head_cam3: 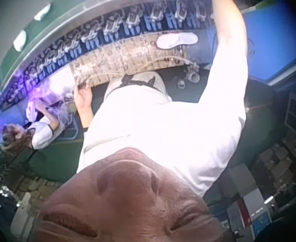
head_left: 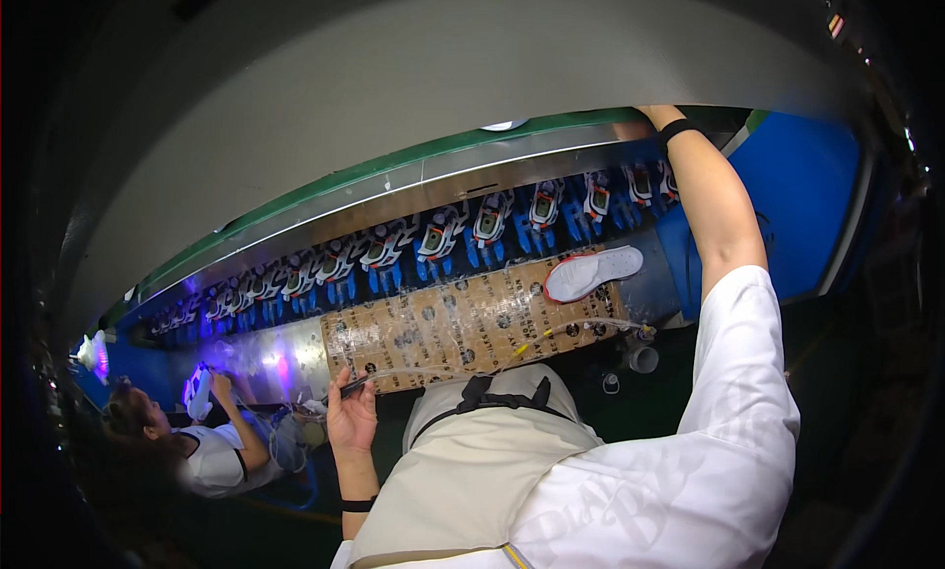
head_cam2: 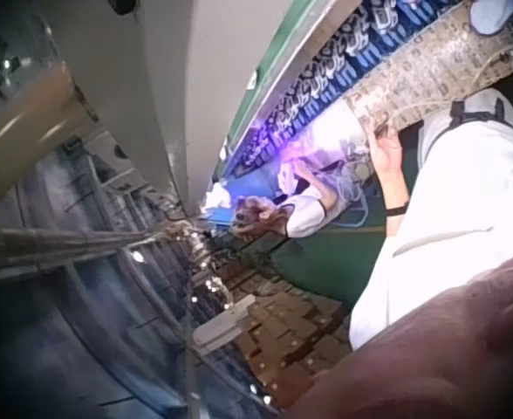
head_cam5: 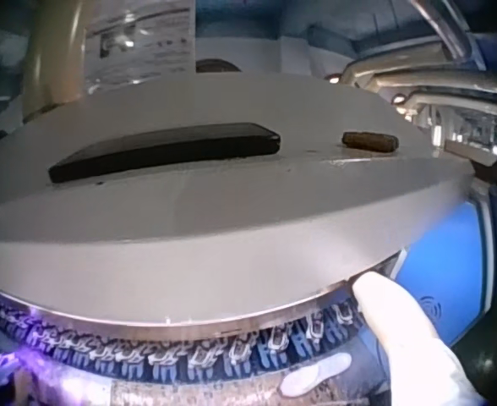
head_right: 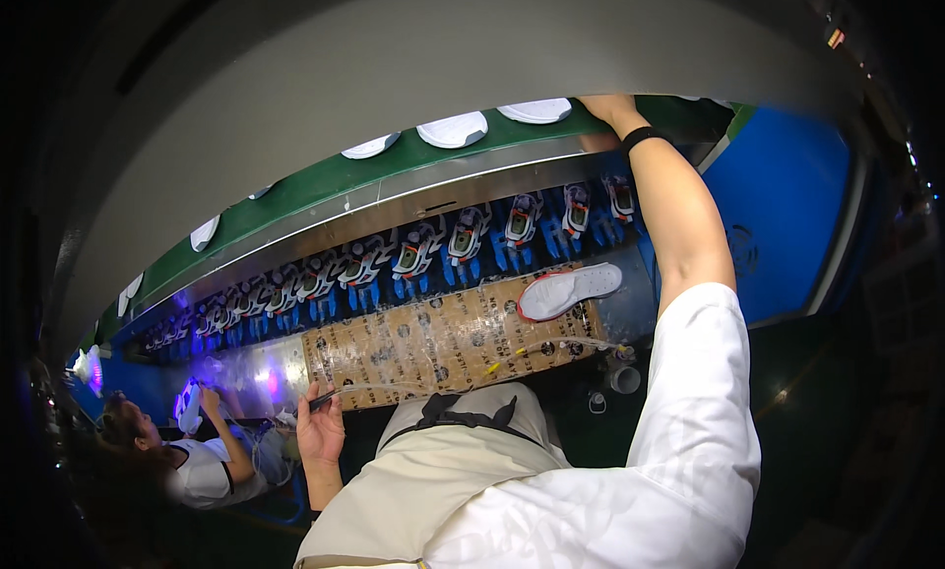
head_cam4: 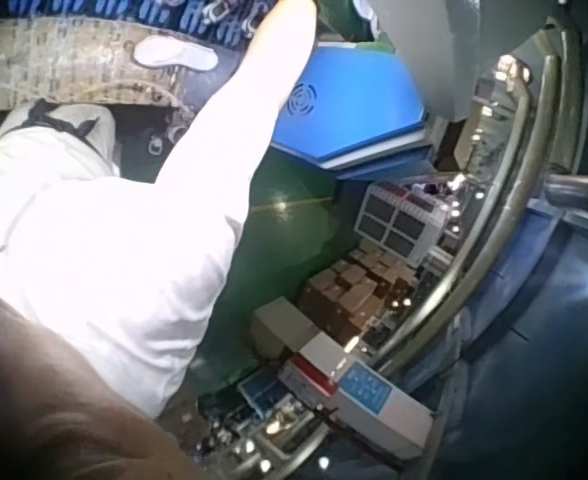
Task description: Preparing and cleaning shoe soles at a manufacturing workbench.
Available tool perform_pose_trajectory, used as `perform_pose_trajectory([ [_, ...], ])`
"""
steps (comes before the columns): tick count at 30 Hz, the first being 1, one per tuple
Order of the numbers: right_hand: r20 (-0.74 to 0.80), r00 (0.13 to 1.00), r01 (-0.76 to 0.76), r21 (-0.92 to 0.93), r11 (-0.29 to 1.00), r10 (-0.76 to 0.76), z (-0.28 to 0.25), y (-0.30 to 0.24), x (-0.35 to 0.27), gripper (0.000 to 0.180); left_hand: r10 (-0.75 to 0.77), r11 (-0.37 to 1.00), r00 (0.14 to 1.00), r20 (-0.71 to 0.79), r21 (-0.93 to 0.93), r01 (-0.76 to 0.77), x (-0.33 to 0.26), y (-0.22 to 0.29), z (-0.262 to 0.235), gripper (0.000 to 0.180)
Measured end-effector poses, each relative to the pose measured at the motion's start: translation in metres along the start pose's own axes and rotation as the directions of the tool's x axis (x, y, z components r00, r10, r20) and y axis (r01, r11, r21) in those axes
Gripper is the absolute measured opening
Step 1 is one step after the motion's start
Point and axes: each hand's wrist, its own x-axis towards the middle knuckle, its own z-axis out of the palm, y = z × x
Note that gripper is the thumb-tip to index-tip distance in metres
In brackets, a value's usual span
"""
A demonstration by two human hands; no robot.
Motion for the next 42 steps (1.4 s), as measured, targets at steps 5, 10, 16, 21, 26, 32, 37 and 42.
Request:
perform_pose_trajectory([
  [5,-0.091,0.996,-0.023,-0.070,0.997,0.016,-0.019,-0.006,-0.003,0.050,0.020,0.998,0.997,-0.077,-0.058,-0.025,-0.007,0.012,-0.008,0.042],
  [10,-0.185,0.979,0.084,0.005,0.996,-0.081,-0.057,-0.078,-0.022,0.048,0.015,0.997,0.999,-0.052,-0.078,-0.019,-0.010,0.015,-0.034,0.042],
  [16,-0.070,0.995,0.070,-0.028,0.997,-0.072,-0.032,-0.119,-0.026,0.046,0.000,0.993,1.000,-0.019,-0.122,-0.003,-0.003,0.015,-0.029,0.042],
  [21,-0.147,0.964,0.224,0.004,0.974,-0.221,-0.024,-0.143,-0.017,0.051,0.006,0.986,0.999,-0.048,-0.165,-0.014,-0.008,0.012,-0.039,0.041],
  [26,0.071,0.954,0.278,0.163,0.947,-0.292,0.000,-0.196,-0.016,0.058,-0.013,0.988,0.998,-0.058,-0.151,0.004,-0.010,0.009,-0.038,0.041],
  [32,-0.010,0.944,0.331,0.046,0.942,-0.331,0.006,-0.210,0.017,0.061,0.020,0.985,1.000,-0.025,-0.173,-0.024,-0.019,0.017,-0.047,0.042],
  [37,-0.028,0.887,0.450,0.268,0.852,-0.460,0.021,-0.290,0.001,0.066,0.017,0.986,0.999,-0.044,-0.165,-0.024,-0.023,0.016,-0.058,0.042],
  [42,0.231,0.952,0.220,-0.068,0.973,-0.199,0.001,-0.338,-0.017,0.088,0.057,0.981,0.997,-0.044,-0.185,-0.064,-0.037,0.017,-0.070,0.042],
])
